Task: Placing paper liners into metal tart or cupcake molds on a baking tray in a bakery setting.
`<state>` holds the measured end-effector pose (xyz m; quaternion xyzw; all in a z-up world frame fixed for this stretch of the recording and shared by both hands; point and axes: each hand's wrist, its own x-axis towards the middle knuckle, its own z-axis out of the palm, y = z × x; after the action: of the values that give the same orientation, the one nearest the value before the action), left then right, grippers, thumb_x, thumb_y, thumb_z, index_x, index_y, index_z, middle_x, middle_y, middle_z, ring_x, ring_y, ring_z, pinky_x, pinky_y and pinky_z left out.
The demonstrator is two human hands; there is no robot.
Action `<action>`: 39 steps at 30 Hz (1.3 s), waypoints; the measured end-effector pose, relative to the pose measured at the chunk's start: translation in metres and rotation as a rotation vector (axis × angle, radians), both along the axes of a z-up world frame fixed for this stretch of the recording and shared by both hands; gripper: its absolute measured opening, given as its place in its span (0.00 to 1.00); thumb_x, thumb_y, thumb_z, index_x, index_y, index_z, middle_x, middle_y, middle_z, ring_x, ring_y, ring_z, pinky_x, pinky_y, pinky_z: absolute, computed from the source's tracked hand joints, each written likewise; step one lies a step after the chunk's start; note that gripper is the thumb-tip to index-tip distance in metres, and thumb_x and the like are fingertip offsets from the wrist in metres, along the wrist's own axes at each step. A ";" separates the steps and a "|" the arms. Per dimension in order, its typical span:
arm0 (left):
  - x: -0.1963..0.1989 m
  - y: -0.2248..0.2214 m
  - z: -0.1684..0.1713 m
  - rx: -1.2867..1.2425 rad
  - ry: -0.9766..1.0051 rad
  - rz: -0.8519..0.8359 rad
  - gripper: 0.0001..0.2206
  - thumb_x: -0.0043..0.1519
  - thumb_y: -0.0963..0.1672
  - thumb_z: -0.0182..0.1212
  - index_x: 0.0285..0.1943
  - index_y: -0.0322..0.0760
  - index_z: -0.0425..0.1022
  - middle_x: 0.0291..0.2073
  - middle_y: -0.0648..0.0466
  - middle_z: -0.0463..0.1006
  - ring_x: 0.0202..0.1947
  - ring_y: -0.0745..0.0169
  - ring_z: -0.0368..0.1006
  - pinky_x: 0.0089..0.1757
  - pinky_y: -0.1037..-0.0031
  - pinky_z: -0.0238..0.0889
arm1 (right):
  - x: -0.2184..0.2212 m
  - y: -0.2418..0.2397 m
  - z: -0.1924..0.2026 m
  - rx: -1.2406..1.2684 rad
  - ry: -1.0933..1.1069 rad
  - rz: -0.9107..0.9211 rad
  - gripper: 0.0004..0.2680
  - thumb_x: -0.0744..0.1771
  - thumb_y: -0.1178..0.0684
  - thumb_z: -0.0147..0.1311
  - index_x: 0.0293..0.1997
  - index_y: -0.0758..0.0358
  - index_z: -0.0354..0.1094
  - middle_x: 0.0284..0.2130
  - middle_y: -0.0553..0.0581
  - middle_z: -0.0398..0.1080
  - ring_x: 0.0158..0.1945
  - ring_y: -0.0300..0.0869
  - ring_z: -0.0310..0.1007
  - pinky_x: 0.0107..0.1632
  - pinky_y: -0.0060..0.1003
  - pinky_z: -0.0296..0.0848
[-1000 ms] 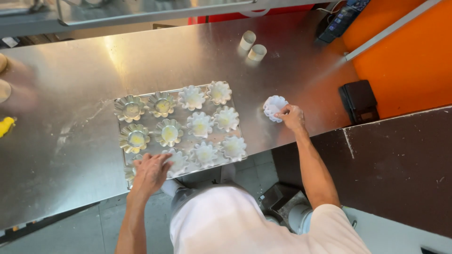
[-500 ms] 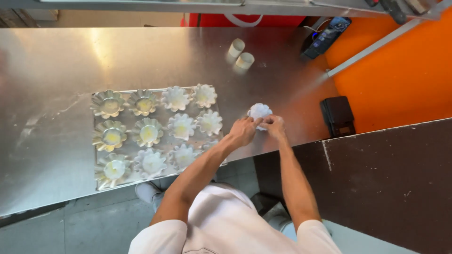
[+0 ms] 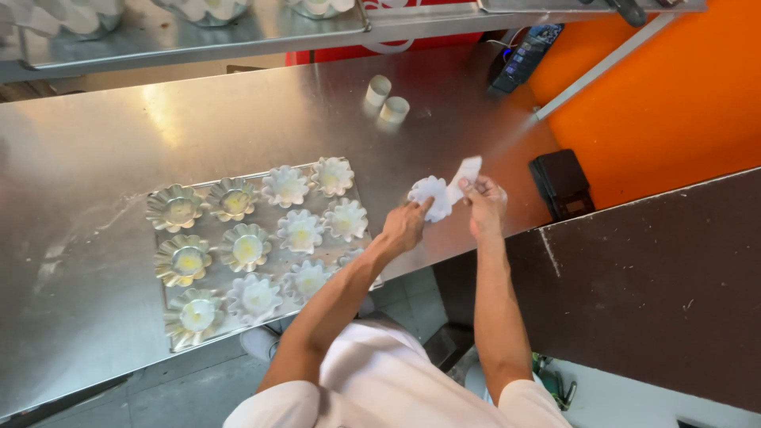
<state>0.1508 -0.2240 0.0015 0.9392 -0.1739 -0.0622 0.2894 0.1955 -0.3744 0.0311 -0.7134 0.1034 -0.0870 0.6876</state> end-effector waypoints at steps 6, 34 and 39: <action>-0.090 0.109 0.020 -0.181 0.223 -0.041 0.12 0.51 0.39 0.51 0.44 0.38 0.67 0.32 0.47 0.71 0.37 0.48 0.69 0.38 0.65 0.63 | -0.042 0.128 -0.038 -0.177 -0.006 0.246 0.04 0.57 0.58 0.58 0.29 0.58 0.68 0.21 0.51 0.68 0.23 0.32 0.64 0.25 0.24 0.64; -0.139 0.325 -0.017 0.518 -0.018 -0.011 0.24 0.39 0.57 0.59 0.35 0.40 0.72 0.32 0.56 0.70 0.43 0.56 0.55 0.41 0.63 0.48 | -0.154 0.310 -0.082 -1.366 -0.719 0.702 0.01 0.57 0.55 0.48 0.23 0.52 0.65 0.23 0.45 0.64 0.33 0.40 0.57 0.35 0.35 0.55; -0.141 0.320 -0.040 0.484 -0.080 0.009 0.27 0.35 0.60 0.58 0.33 0.42 0.73 0.29 0.57 0.72 0.44 0.56 0.56 0.42 0.62 0.48 | -0.153 0.312 -0.079 -1.357 -0.723 0.751 0.02 0.55 0.53 0.50 0.25 0.50 0.65 0.24 0.44 0.65 0.34 0.40 0.57 0.36 0.34 0.55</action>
<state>0.0097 0.0961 -0.0384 0.9837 -0.1611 -0.0635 0.0489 0.0423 -0.0628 -0.0475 -0.8859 -0.4402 -0.1186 0.0855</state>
